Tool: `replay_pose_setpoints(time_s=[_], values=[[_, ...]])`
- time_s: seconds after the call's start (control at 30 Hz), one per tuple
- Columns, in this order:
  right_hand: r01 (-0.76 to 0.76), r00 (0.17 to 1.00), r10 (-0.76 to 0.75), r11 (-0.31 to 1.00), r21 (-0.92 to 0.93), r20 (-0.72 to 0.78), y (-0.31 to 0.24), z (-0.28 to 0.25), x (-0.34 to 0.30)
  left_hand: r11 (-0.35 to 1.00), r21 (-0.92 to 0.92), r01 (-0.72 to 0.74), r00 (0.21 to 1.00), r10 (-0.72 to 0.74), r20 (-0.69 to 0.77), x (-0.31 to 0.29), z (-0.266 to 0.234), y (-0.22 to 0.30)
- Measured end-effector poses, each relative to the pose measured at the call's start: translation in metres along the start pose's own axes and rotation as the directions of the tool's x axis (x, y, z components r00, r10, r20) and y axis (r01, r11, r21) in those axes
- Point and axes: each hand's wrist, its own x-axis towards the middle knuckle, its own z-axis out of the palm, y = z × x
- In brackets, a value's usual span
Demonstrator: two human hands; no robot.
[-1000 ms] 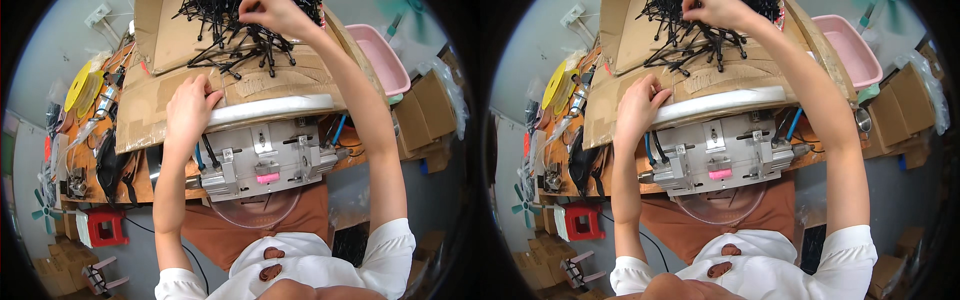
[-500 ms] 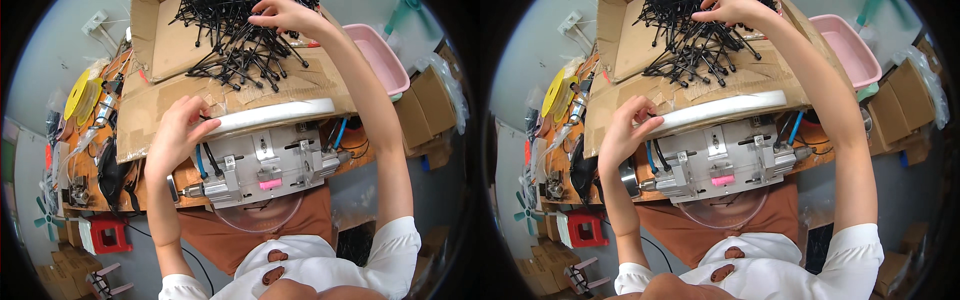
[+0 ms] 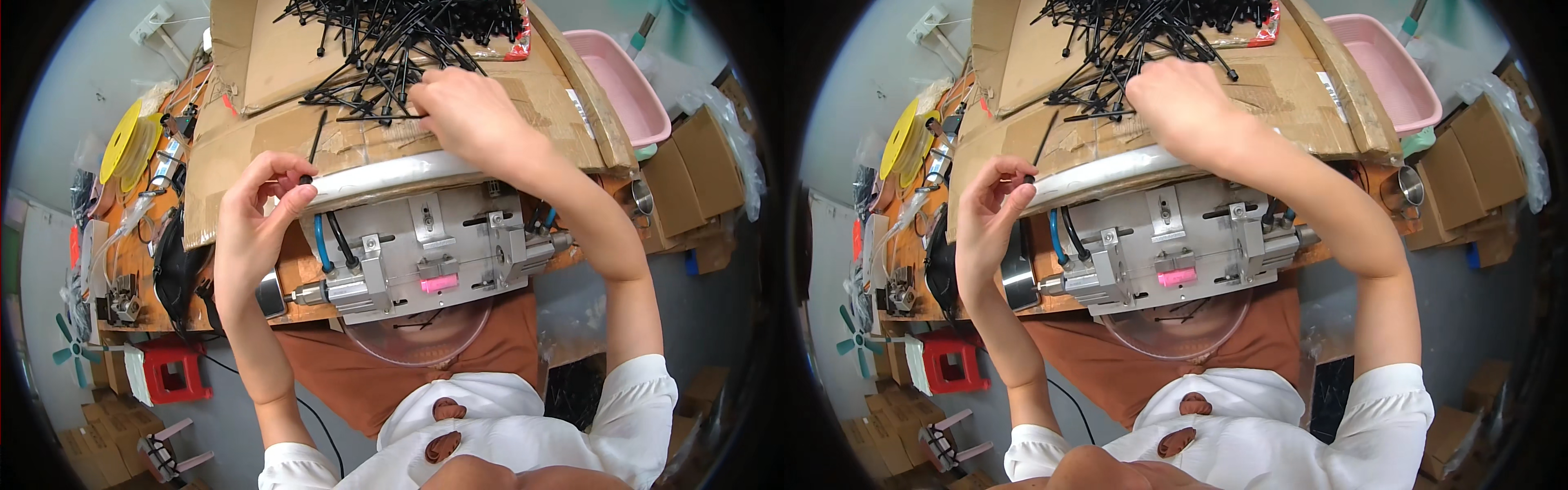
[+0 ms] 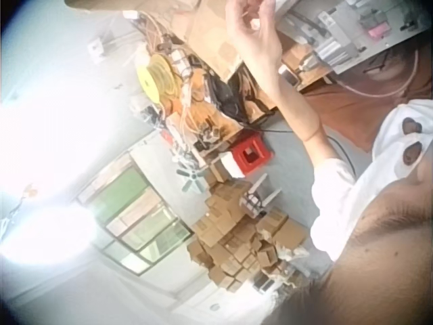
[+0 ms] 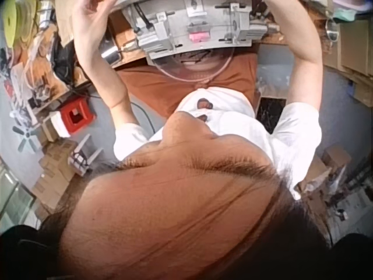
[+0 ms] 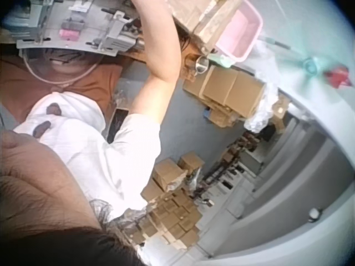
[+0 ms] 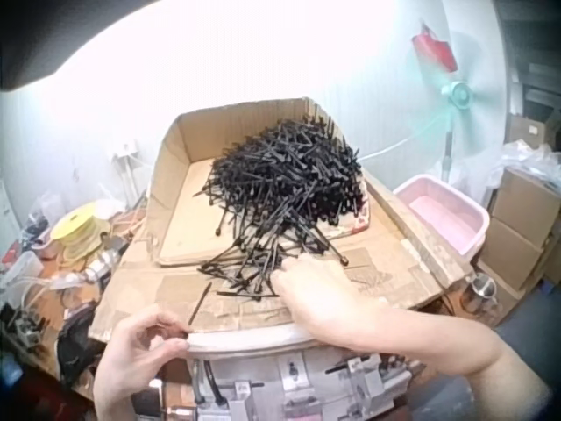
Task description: The person picks up mascara brushes from a pile, places them one at a time into a machine to be processed, and then removes the finished brushes and places them into a bowl.
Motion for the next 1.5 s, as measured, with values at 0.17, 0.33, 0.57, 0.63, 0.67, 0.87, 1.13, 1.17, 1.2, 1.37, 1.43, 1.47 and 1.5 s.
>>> replay_pose_setpoints(time_s=[0.17,0.33,0.57,0.63,0.67,0.87,1.13,1.17,1.2,1.37,1.43,1.47,1.5], values=[[0.065,0.987,0.023,0.852,0.519,-0.161,0.025,-0.018,0.005,0.987,0.128,-0.094,0.946,0.129,-0.299,-0.037,0.037,-0.003],[-0.055,0.953,0.302,0.232,0.971,-0.019,0.033,-0.042,-0.037,0.869,0.467,-0.16,0.975,0.213,-0.063,-0.116,0.109,0.011],[-0.005,0.85,0.501,0.313,0.95,-0.161,0.018,-0.034,-0.095,0.753,0.655,-0.06,0.998,0.028,0.059,-0.145,0.174,-0.007],[0.024,0.836,0.508,0.342,0.94,-0.206,0.009,-0.042,-0.108,0.734,0.677,-0.055,0.997,0.002,0.079,-0.143,0.178,-0.007],[0.058,0.824,0.51,0.358,0.932,-0.247,0.005,-0.044,-0.112,0.721,0.69,-0.052,0.996,-0.01,0.086,-0.144,0.179,-0.007],[0.09,0.811,0.436,0.567,0.819,-0.391,-0.021,-0.009,-0.154,0.63,0.769,-0.107,0.993,0.035,0.109,-0.142,0.174,-0.007],[-0.045,0.951,0.211,0.82,0.57,-0.228,-0.092,0.07,-0.216,0.729,0.678,-0.092,0.963,0.238,-0.126,-0.01,0.109,0.016],[-0.034,0.963,0.184,0.808,0.588,-0.197,-0.097,0.073,-0.214,0.677,0.726,-0.118,0.946,0.299,-0.124,0.016,0.098,0.007],[-0.028,0.973,0.159,0.799,0.601,-0.167,-0.102,0.076,-0.213,0.625,0.767,-0.147,0.926,0.36,-0.116,0.04,0.09,-0.005],[-0.025,0.978,0.149,0.782,0.623,-0.147,-0.098,0.083,-0.204,0.606,0.78,-0.155,0.971,0.238,0.009,0.09,0.082,-0.023],[-0.025,0.98,0.141,0.786,0.618,-0.14,-0.098,0.082,-0.201,0.608,0.774,-0.178,0.959,0.283,-0.001,0.084,0.075,-0.029],[-0.019,0.98,0.138,0.786,0.617,-0.145,-0.098,0.082,-0.2,0.609,0.767,-0.199,0.945,0.328,-0.015,0.08,0.071,-0.031],[-0.037,0.982,0.144,0.781,0.624,-0.123,-0.097,0.081,-0.201,0.674,0.731,-0.103,0.984,0.174,-0.022,0.073,0.065,-0.021]])
